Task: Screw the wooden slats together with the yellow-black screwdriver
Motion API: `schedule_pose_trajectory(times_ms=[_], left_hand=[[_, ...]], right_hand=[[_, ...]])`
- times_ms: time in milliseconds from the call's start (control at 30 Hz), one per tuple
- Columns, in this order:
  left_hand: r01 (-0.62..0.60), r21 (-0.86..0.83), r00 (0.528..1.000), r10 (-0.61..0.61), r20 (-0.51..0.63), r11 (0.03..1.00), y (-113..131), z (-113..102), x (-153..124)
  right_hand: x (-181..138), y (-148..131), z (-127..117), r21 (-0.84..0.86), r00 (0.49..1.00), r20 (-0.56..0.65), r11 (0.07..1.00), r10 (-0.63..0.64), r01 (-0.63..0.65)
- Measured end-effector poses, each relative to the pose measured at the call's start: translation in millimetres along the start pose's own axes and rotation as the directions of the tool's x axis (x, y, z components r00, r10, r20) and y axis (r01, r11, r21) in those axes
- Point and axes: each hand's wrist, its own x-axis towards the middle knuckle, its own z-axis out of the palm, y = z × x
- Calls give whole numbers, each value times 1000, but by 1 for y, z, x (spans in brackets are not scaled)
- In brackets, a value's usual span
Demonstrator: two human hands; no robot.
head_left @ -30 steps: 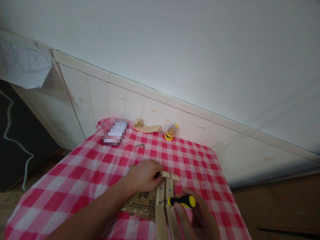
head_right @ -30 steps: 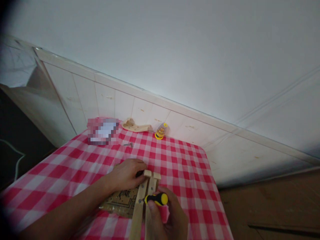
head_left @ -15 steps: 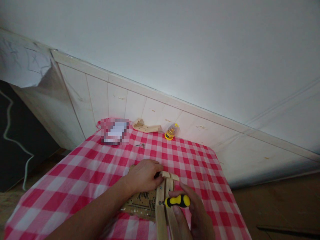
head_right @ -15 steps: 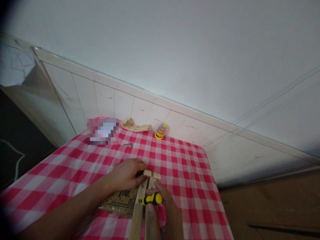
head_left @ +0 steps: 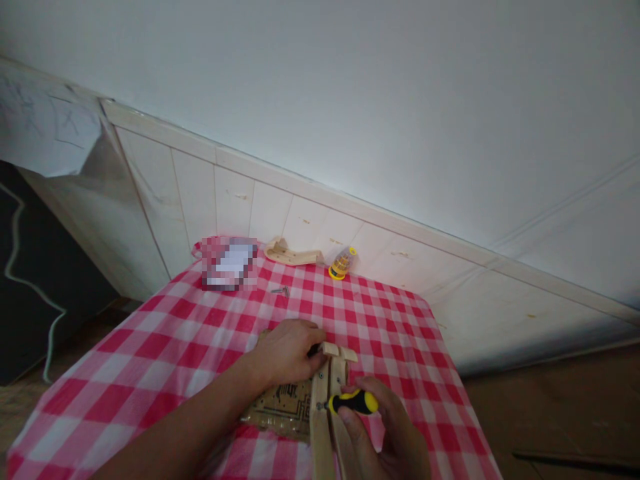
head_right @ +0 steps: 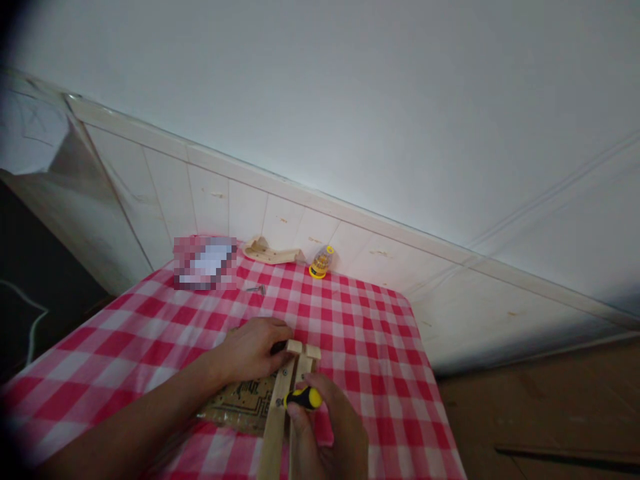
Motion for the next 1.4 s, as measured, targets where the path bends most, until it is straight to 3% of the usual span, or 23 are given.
schedule_pose_trajectory(times_ms=[433,1033,1233,1400], left_hand=[[8,-3,1000,-8,-9,1000,2,-2,0],[7,-8,1000,-7,-11,1000,1,0,0],[-11,6,1000,11,1,1000,0,0,1],[-25,10,999,25,-23,1000,0,1,1]], right_hand=[[-6,1,11,36,988,-119,995,100,-96],[-5,-6,11,80,989,-79,990,126,-120],[1,3,13,190,960,-52,946,275,-261],[13,12,13,224,956,-55,937,287,-268]])
